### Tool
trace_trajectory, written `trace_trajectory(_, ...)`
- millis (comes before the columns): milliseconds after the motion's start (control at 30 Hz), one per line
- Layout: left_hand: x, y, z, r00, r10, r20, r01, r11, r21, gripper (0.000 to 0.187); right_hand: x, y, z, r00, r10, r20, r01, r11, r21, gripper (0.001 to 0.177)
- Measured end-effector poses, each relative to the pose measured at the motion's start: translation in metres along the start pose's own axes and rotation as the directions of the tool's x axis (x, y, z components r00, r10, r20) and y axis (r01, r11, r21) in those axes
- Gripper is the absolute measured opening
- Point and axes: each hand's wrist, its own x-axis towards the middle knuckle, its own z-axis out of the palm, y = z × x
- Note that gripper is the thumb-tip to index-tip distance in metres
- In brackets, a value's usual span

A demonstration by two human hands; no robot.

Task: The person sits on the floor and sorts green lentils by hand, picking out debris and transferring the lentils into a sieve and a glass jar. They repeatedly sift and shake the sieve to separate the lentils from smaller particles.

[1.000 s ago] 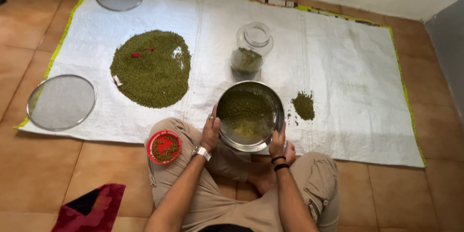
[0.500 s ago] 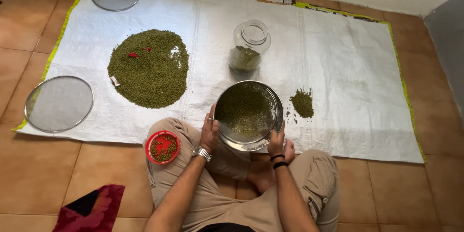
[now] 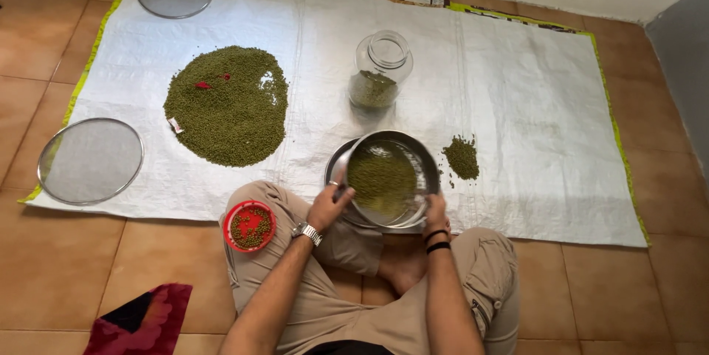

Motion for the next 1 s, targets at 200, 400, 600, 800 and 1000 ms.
trace_trajectory(200, 0.028, -0.05, 0.015, 1.0, -0.025, 0.004, 0.023, 0.879, -0.476, 0.078, -0.008, -0.001, -0.001, 0.995, -0.004, 0.098, 0.013, 0.995, -0.099, 0.043)
trace_trajectory(400, 0.022, -0.053, 0.015, 1.0, -0.012, -0.001, 0.011, 0.917, -0.398, 0.078, 0.004, 0.0, 0.003, 0.987, 0.158, 0.014, -0.158, 0.983, 0.09, 0.058)
trace_trajectory(600, 0.022, -0.044, 0.015, 0.988, -0.121, 0.098, 0.154, 0.86, -0.487, 0.072, -0.004, -0.004, -0.009, 0.982, 0.187, -0.006, -0.187, 0.98, -0.074, 0.067)
trace_trajectory(800, 0.028, -0.062, 0.015, 0.999, -0.011, 0.05, 0.038, 0.809, -0.587, 0.076, 0.003, 0.005, 0.008, 0.998, 0.033, 0.056, -0.032, 0.999, -0.019, 0.07)
trace_trajectory(1000, 0.034, -0.076, 0.019, 0.974, -0.123, 0.188, 0.209, 0.808, -0.55, 0.081, 0.002, 0.012, -0.014, 0.995, 0.1, -0.024, -0.102, 0.99, -0.098, 0.068)
